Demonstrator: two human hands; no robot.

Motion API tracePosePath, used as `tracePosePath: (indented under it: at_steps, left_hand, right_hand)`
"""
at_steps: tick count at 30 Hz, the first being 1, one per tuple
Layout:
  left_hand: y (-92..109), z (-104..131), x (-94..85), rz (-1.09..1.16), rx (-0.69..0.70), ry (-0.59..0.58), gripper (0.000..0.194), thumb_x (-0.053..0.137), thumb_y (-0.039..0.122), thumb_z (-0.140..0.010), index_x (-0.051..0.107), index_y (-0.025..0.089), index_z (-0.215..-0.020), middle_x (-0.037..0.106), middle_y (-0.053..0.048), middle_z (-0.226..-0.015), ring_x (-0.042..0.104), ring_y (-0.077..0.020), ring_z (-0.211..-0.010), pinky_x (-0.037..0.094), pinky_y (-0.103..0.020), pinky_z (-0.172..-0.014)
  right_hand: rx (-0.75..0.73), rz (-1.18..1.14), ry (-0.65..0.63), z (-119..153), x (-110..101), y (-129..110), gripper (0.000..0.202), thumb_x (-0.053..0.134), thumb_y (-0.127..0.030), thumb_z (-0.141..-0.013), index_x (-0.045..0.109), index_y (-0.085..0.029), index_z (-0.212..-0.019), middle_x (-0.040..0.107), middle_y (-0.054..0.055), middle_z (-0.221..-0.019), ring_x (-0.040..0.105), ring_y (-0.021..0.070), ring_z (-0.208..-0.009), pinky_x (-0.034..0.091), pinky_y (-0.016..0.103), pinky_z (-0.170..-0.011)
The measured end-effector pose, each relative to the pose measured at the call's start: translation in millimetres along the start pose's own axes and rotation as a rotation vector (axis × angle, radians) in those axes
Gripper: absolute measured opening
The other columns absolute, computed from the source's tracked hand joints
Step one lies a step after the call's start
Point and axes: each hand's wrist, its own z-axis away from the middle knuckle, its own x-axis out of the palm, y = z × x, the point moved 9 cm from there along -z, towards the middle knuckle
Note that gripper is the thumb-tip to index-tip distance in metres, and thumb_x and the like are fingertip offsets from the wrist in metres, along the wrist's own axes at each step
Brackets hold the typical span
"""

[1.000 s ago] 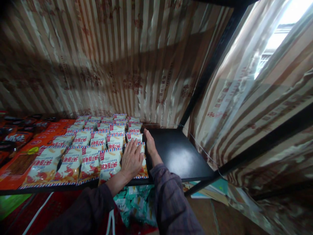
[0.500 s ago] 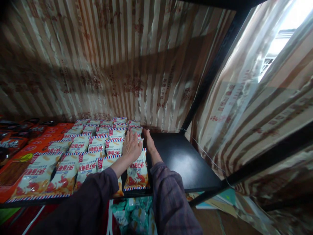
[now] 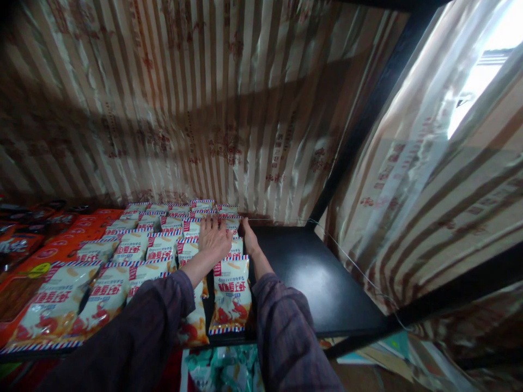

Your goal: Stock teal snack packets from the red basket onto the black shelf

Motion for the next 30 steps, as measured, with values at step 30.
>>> tracePosePath:
  at_steps: [30]
  left_hand:
    - [-1.3,21.7,-44.7,0.01,0.05,-0.109,0.04,0.04,0.03,-0.087,0.057,0.013,-0.12,0.042,-0.014,-0.141,0.022,-0.0288,-0.139,0.017,-0.049,-0.113]
  right_hand:
    - [-0.318,0.486,0.232,66.8,-29.9,-70.9,0.062,0.044,-0.058,-0.086,0.046,-0.018,-0.133,0.05,0.008,-0.137,0.042,0.0223,-0.13,0.027,0.044,-0.112]
